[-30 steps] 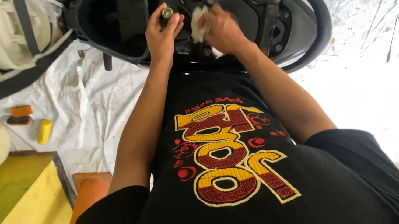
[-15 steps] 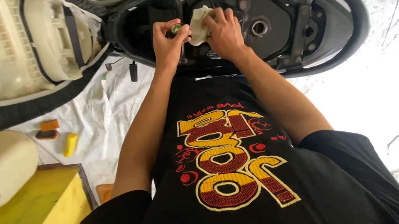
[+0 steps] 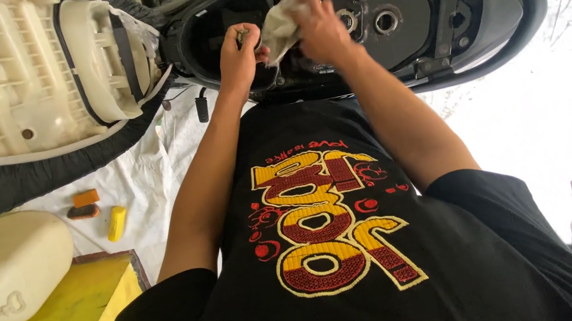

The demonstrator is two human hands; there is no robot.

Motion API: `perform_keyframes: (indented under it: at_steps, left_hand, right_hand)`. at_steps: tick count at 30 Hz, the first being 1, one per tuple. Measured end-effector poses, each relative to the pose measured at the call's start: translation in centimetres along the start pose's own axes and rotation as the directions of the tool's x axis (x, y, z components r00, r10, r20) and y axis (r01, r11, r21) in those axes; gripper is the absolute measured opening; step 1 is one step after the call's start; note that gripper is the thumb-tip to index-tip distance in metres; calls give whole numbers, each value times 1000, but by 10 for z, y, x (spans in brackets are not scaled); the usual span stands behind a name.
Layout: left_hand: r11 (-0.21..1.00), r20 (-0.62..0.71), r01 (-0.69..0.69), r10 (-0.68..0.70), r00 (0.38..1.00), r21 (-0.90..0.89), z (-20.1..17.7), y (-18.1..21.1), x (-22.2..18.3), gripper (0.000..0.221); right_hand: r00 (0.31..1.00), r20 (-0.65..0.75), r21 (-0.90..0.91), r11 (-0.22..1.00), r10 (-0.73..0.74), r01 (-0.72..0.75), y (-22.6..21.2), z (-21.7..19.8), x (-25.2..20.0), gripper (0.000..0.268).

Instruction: The person wipes the interior of a motorcycle fuel tank with a white cloth. They remove a small metal cap, wipe it, and place it back into the tank. The person continues to wipe the inside surfaces of the tank.

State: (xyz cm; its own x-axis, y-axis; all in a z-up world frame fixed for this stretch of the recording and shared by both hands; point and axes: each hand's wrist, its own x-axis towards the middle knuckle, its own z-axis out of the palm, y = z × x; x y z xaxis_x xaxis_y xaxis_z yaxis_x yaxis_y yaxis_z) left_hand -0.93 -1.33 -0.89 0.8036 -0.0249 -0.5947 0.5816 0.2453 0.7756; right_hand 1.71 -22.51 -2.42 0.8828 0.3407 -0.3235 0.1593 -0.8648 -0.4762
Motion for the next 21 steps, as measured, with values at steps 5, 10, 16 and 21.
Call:
perform_keyframes:
  at_steps: [5,10,16,21]
  left_hand:
    - [985,153,19,8,988,-174,-14,-30,28,31]
    - [997,281,-23,41,959,-68,-3,-24,16,38]
    - [1000,324,-13,15,946,-8,11,-9,17,43]
    - [996,344,-82,92,935,-44,21,-11,18,40]
  right_hand:
    - [984,56,-61,983,-171,174,3,9,-37,52]
    - [974,223,167,986,-25,-12,34,-27,-56,43]
    - [953,-184,180,962,240,-208,47,-7,-67,34]
    - [995,0,142,985,102,-101,-16,-21,-83,46]
